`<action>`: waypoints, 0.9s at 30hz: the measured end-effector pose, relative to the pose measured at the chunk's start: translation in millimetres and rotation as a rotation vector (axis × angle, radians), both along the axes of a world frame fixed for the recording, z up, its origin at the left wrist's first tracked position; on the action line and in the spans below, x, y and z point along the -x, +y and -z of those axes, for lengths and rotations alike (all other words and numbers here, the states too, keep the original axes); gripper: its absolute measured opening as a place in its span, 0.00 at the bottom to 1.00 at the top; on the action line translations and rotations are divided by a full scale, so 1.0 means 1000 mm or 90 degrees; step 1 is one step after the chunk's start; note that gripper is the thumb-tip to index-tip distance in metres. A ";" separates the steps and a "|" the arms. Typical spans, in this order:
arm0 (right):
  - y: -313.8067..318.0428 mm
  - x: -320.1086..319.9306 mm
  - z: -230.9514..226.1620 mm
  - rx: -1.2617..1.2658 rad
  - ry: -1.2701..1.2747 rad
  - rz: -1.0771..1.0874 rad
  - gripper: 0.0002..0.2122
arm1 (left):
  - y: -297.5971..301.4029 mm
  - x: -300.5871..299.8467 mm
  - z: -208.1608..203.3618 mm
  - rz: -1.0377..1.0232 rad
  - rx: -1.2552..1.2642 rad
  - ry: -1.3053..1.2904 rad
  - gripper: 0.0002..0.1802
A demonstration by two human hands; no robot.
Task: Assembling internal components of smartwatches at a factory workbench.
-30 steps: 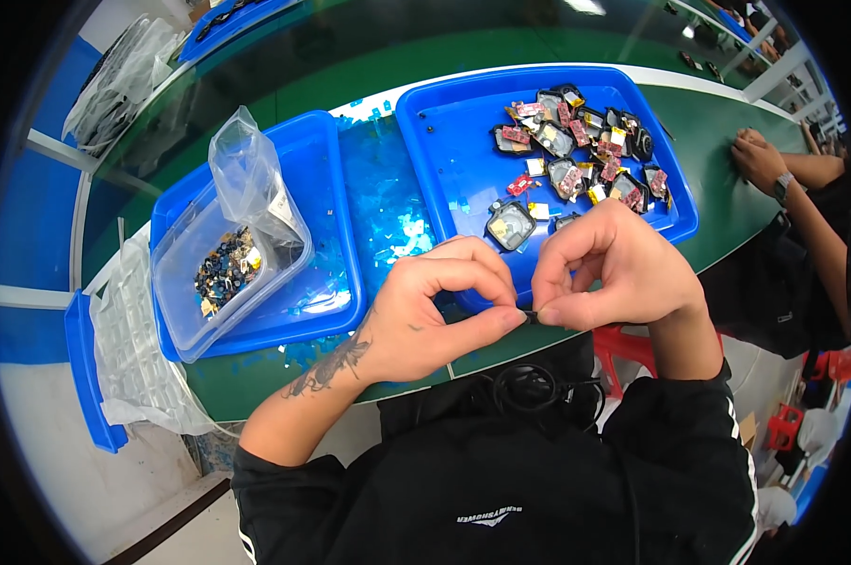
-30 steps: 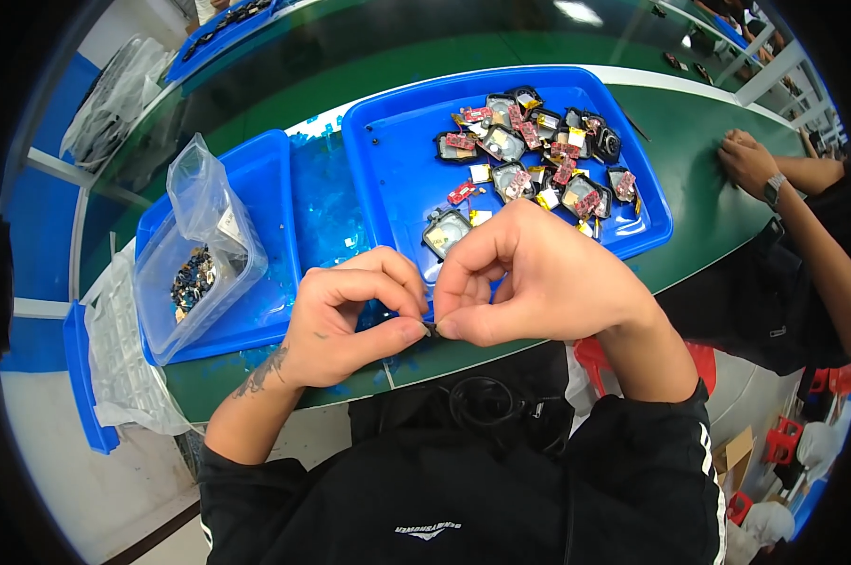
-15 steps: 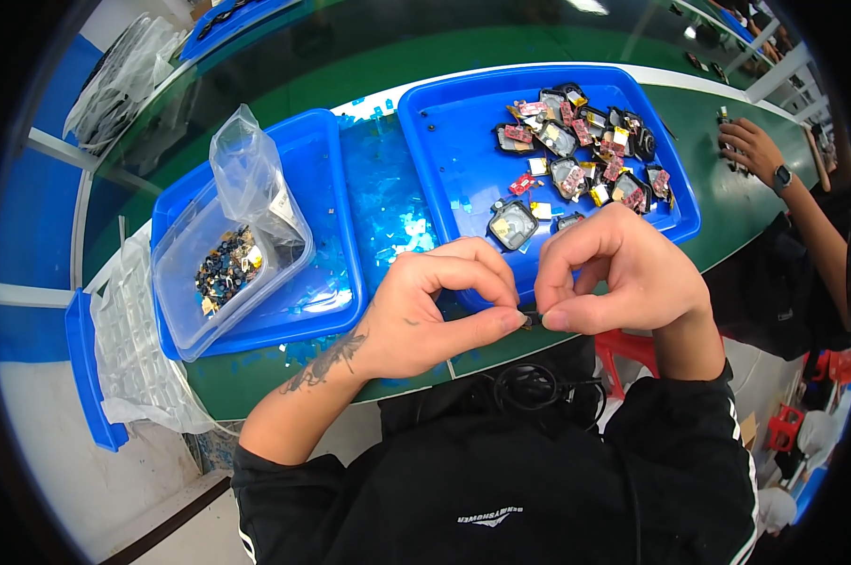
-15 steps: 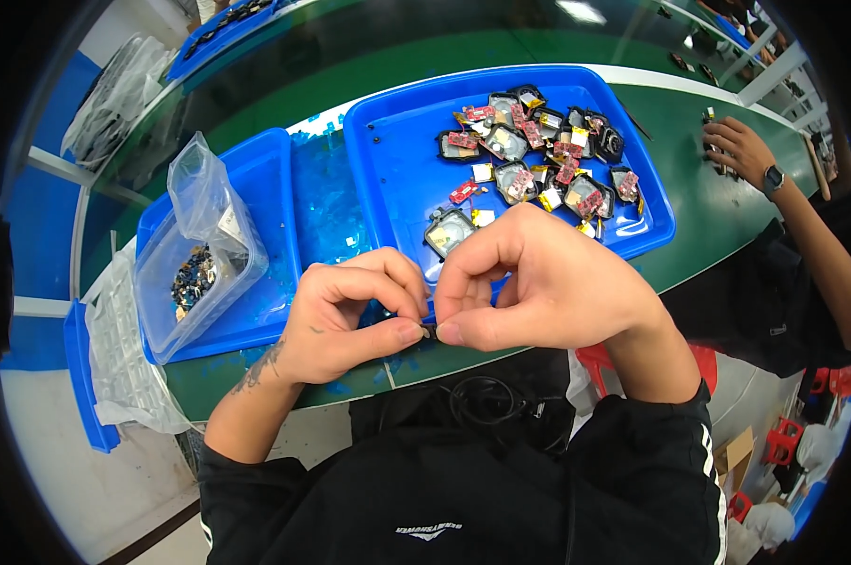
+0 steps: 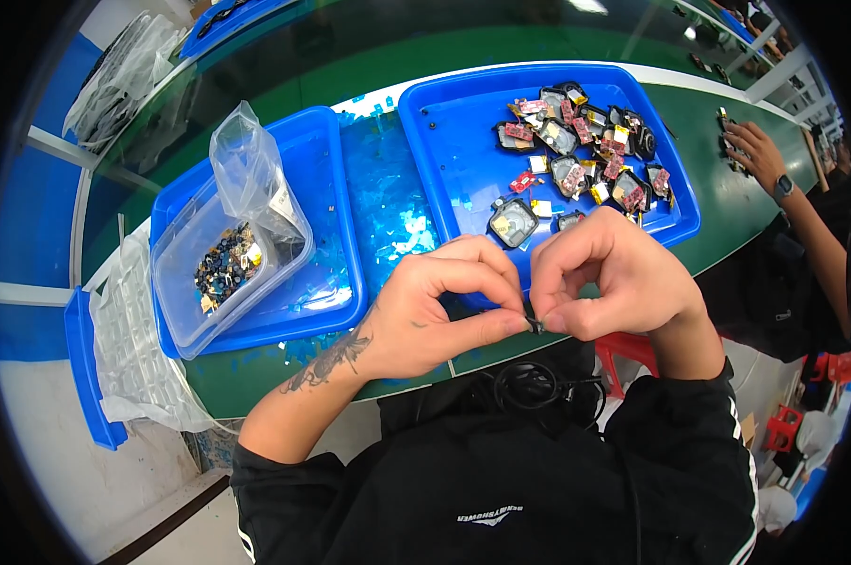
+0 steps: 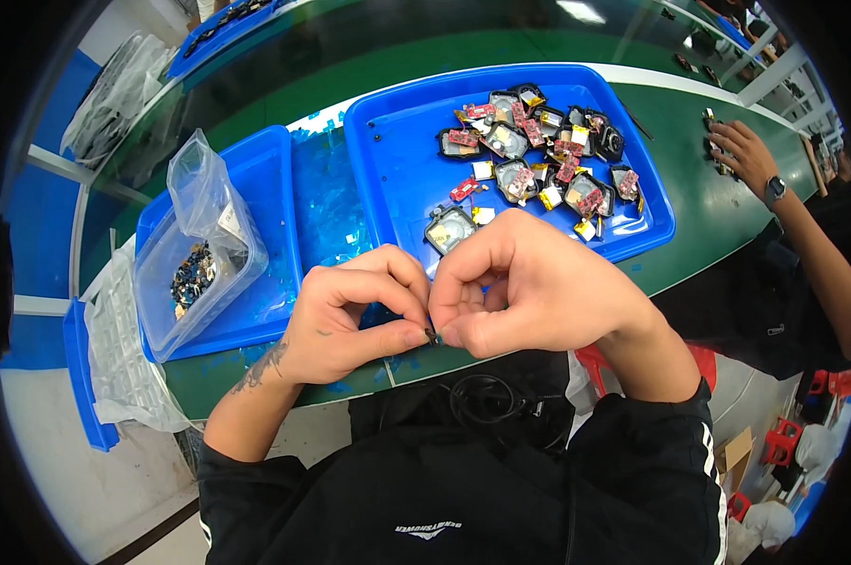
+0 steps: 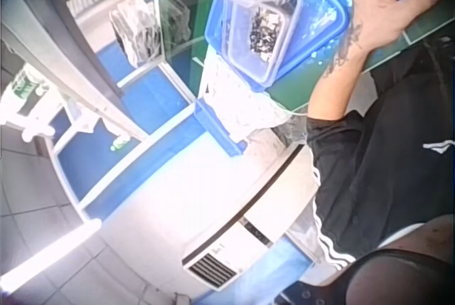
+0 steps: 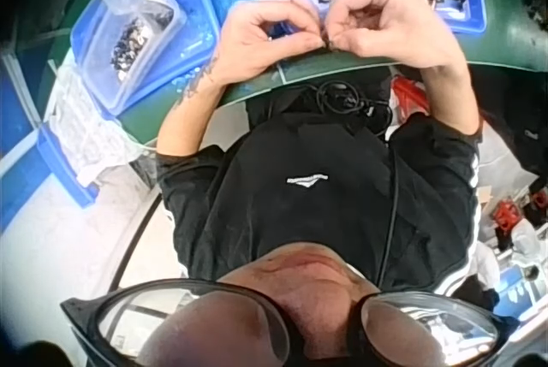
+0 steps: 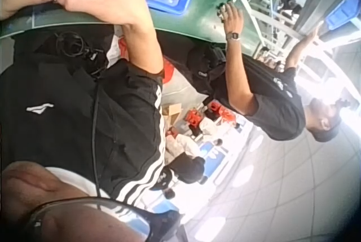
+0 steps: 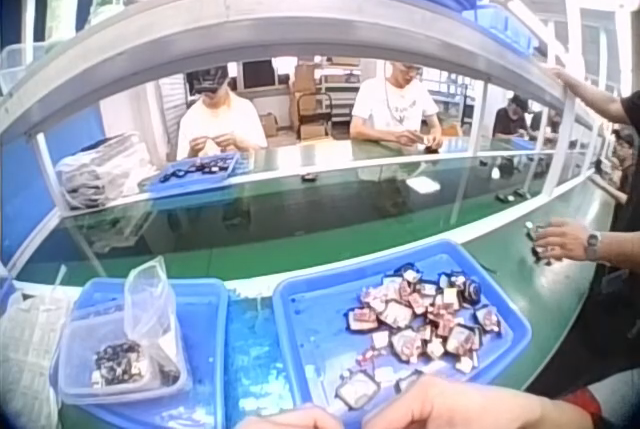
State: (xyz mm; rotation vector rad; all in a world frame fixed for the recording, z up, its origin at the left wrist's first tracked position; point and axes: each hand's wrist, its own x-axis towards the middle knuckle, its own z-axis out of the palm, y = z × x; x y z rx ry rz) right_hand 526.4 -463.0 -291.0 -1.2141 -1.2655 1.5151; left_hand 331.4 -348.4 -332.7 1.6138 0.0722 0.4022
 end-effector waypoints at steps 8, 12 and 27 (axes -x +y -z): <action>0.000 0.002 0.000 0.109 0.081 0.059 0.02 | 0.000 0.003 0.001 -0.016 0.016 -0.061 0.06; 0.005 -0.009 -0.001 -0.072 -0.078 0.100 0.01 | -0.001 0.002 0.002 -0.045 0.052 -0.086 0.05; 0.016 0.015 0.005 -0.247 -0.162 0.163 0.07 | -0.013 -0.003 0.012 -0.254 0.107 -0.071 0.06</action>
